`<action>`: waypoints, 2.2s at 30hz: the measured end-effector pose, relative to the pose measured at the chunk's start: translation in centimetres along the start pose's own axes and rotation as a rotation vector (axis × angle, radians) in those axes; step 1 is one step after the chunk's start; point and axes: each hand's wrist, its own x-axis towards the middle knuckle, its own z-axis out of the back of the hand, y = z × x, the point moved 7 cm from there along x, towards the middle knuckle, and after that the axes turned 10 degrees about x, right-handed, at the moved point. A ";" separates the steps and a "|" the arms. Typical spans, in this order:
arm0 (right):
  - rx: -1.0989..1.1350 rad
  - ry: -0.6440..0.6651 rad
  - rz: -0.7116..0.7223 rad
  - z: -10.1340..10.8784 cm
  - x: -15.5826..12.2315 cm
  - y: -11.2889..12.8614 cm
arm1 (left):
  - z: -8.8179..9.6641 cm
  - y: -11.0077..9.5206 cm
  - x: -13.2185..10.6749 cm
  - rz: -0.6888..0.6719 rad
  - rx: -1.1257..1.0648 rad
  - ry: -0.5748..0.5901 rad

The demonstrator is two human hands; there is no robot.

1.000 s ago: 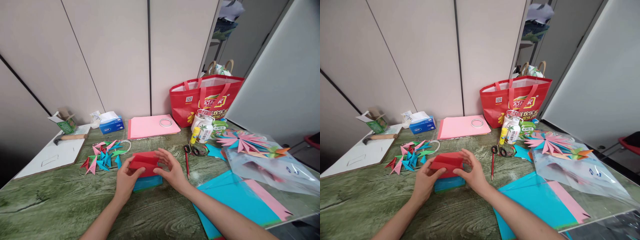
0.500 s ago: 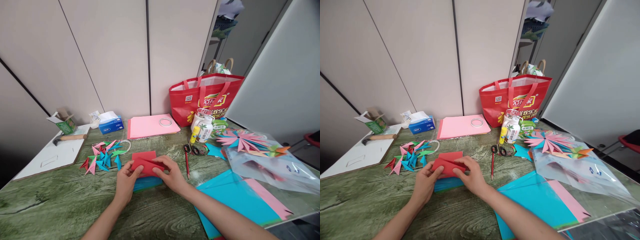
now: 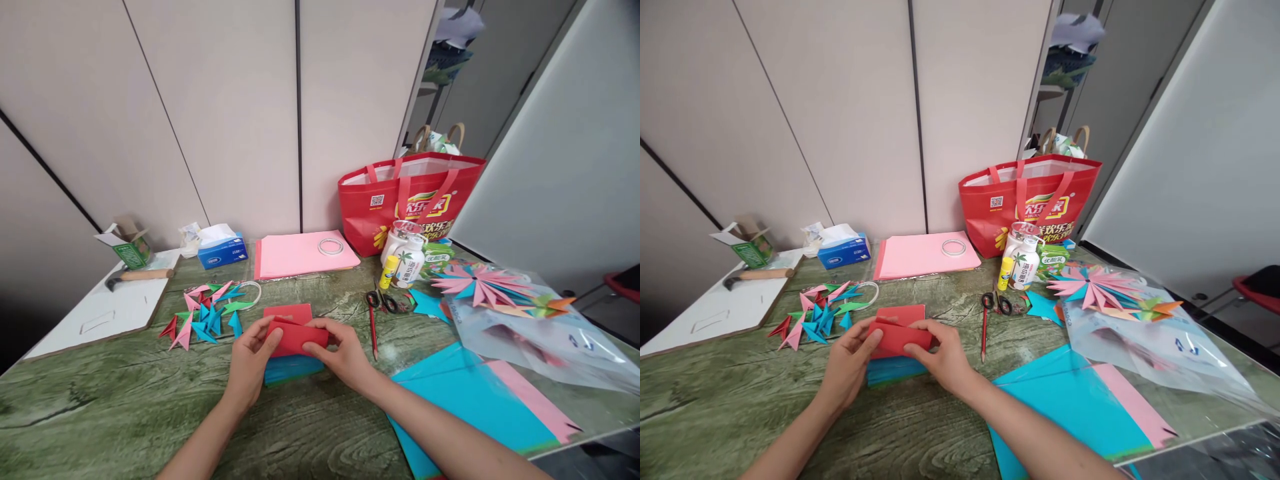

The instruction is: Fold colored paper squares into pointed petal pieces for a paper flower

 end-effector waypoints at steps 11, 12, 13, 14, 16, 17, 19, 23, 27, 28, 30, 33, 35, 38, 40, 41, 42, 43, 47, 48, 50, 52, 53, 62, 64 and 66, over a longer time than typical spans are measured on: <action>-0.021 0.040 -0.024 -0.3 -0.1 0.1 | 1.0 0.5 0.1 0.017 -0.040 -0.127; -0.021 0.044 -0.021 -0.4 -0.1 0.2 | 1.0 0.6 0.1 0.023 -0.042 -0.138; -0.020 0.047 -0.017 -0.4 -0.1 0.3 | 1.0 0.6 0.1 0.028 -0.045 -0.146; -0.018 0.053 -0.014 -0.4 -0.1 0.4 | 1.1 0.6 0.1 0.033 -0.049 -0.150; -0.006 0.065 -0.017 -0.4 -0.1 0.4 | 1.1 0.7 0.0 0.044 -0.060 -0.159; 0.004 0.068 -0.023 -0.4 -0.2 0.5 | 1.1 0.8 0.0 0.049 -0.065 -0.163; 0.023 0.073 -0.033 -0.4 -0.2 0.5 | 1.2 0.9 0.0 0.059 -0.076 -0.165; 0.032 0.083 -0.030 -0.5 -0.2 0.6 | 1.0 0.8 0.0 0.052 -0.085 -0.144; 0.048 0.067 -0.025 -0.5 -0.3 0.5 | 1.0 0.7 0.1 0.035 -0.089 -0.145; 0.054 0.063 -0.022 -0.5 -0.3 0.5 | 1.1 0.7 0.1 0.035 -0.094 -0.150; 0.053 0.063 -0.017 -0.6 -0.3 0.5 | 1.1 0.8 0.1 0.038 -0.104 -0.160; 0.036 0.066 -0.021 -0.6 -0.3 0.5 | 1.1 0.8 0.0 0.048 -0.113 -0.171; 0.038 0.063 -0.025 -0.5 -0.2 0.5 | 1.1 0.7 -0.1 0.052 -0.120 -0.179; 0.056 0.053 -0.026 -0.5 -0.2 0.5 | 1.1 0.6 -0.1 0.051 -0.129 -0.183; 0.063 0.045 -0.028 -0.5 -0.2 0.4 | 1.1 0.6 -0.1 0.053 -0.126 -0.181; 0.065 0.040 -0.030 -0.4 -0.3 0.3 | 1.1 0.6 -0.1 0.054 -0.123 -0.183; 0.066 0.037 -0.034 -0.4 -0.3 0.3 | 1.1 0.6 -0.1 0.052 -0.117 -0.187; 0.067 0.036 -0.039 -0.4 -0.3 0.2 | 1.1 0.6 -0.1 0.050 -0.111 -0.189; 0.101 0.027 -0.066 -0.4 -0.3 0.0 | 1.2 0.5 -0.1 0.035 -0.095 -0.195; 0.123 0.020 -0.079 -0.4 -0.3 -0.1 | 1.2 0.5 -0.1 0.036 -0.097 -0.191; 0.194 -0.001 -0.115 -0.3 -0.1 -0.4 | 1.2 0.5 -0.1 0.037 -0.104 -0.185; 0.279 -0.024 -0.164 -0.3 0.0 -0.8 | 1.2 0.5 -0.1 0.039 -0.113 -0.185; 0.313 -0.035 -0.187 -0.3 0.0 -1.0 | 1.2 0.5 -0.1 0.038 -0.118 -0.185; 0.428 -0.082 -0.257 -0.4 0.1 -1.5 | 1.0 0.5 -0.2 0.033 -0.154 -0.192; 0.454 -0.082 -0.282 -0.4 0.1 -1.6 | 1.0 0.5 -0.3 0.031 -0.151 -0.192; 0.493 -0.083 -0.314 -0.5 0.1 -1.7 | 0.9 0.4 -0.3 0.025 -0.150 -0.192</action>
